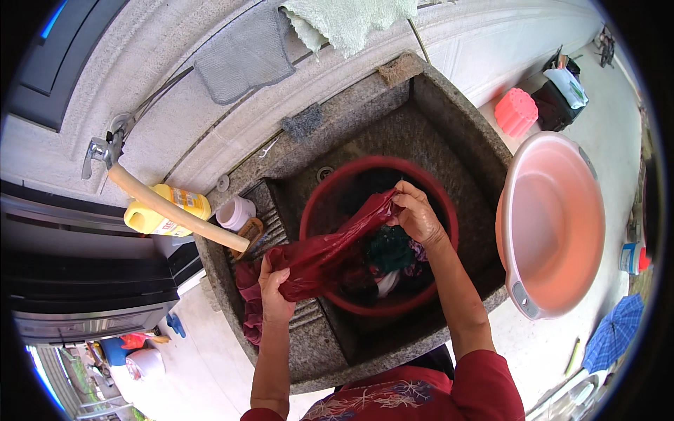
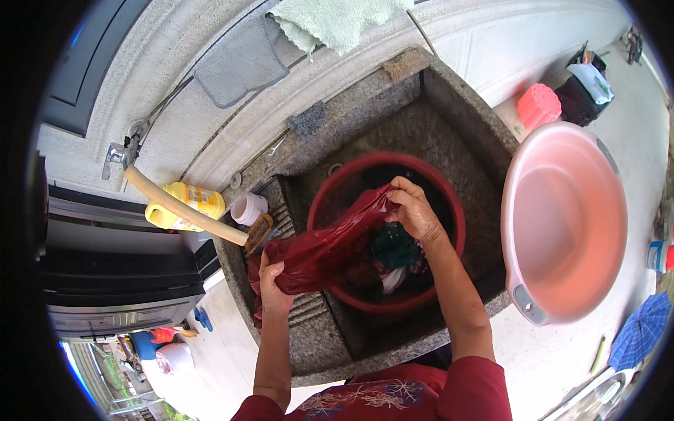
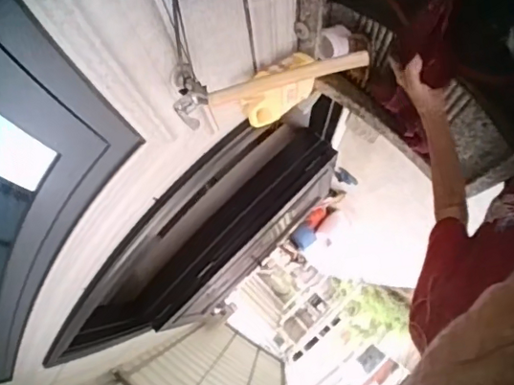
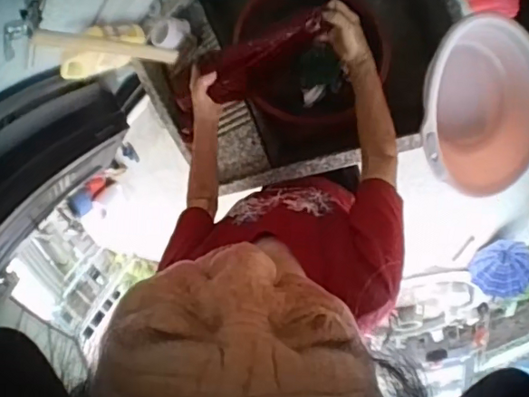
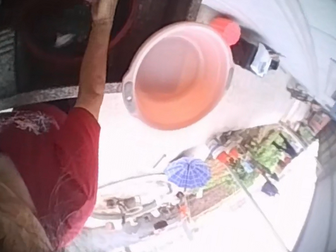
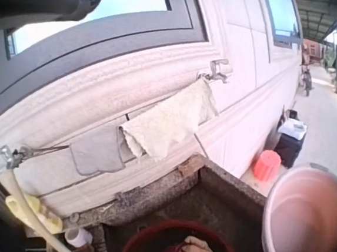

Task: The person washes clothes by hand in an outdoor stone sink. They scrub a maroon cloth, rinse it, and place it on the washboard. They then fill a red basin with water from a tap and wash several other garments, including a dark patterned cloth and a green shirt, by hand.

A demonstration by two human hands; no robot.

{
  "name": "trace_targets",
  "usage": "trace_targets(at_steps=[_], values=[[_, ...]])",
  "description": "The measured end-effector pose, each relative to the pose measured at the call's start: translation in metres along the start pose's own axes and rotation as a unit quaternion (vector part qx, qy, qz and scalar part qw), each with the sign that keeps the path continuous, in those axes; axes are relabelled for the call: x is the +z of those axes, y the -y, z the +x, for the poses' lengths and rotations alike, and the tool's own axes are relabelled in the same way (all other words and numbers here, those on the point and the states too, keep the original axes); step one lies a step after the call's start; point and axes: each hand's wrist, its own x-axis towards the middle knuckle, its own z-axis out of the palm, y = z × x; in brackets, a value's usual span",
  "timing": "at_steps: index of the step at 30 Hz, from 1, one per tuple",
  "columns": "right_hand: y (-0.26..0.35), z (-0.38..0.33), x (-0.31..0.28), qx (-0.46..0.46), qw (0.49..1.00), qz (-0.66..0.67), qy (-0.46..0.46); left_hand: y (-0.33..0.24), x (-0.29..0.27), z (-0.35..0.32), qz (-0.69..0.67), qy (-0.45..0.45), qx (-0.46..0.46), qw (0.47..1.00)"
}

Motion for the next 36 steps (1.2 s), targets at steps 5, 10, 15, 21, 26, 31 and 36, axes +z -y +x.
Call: trace_targets(at_steps=[5,10,15,21,26,31,36], values=[[-0.011,0.018,-0.001,-0.105,0.972,-0.078,-0.194,0.067,-0.006,0.034,-0.073,-0.161,0.021,0.984],[-0.126,0.045,-0.022,-0.184,0.743,-0.581,-0.278,0.168,-0.018,0.072,0.334,-0.250,-0.006,0.909],[-0.119,0.049,-0.045,-0.021,0.567,-0.823,0.015,0.174,-0.033,0.088,0.374,-0.115,-0.232,0.891],[-0.034,0.052,-0.001,-0.060,0.702,-0.710,0.017,0.125,-0.038,0.057,0.153,-0.251,-0.105,0.950],[0.041,0.039,0.038,-0.152,0.936,-0.305,-0.090,0.048,-0.001,0.026,-0.059,-0.209,0.051,0.975],[-0.055,0.052,-0.006,-0.163,0.808,-0.538,-0.174,0.109,-0.017,0.034,0.237,-0.235,0.112,0.936],[-0.151,0.043,-0.017,-0.211,0.591,-0.778,-0.026,0.163,-0.006,0.064,0.657,-0.149,-0.077,0.735]])
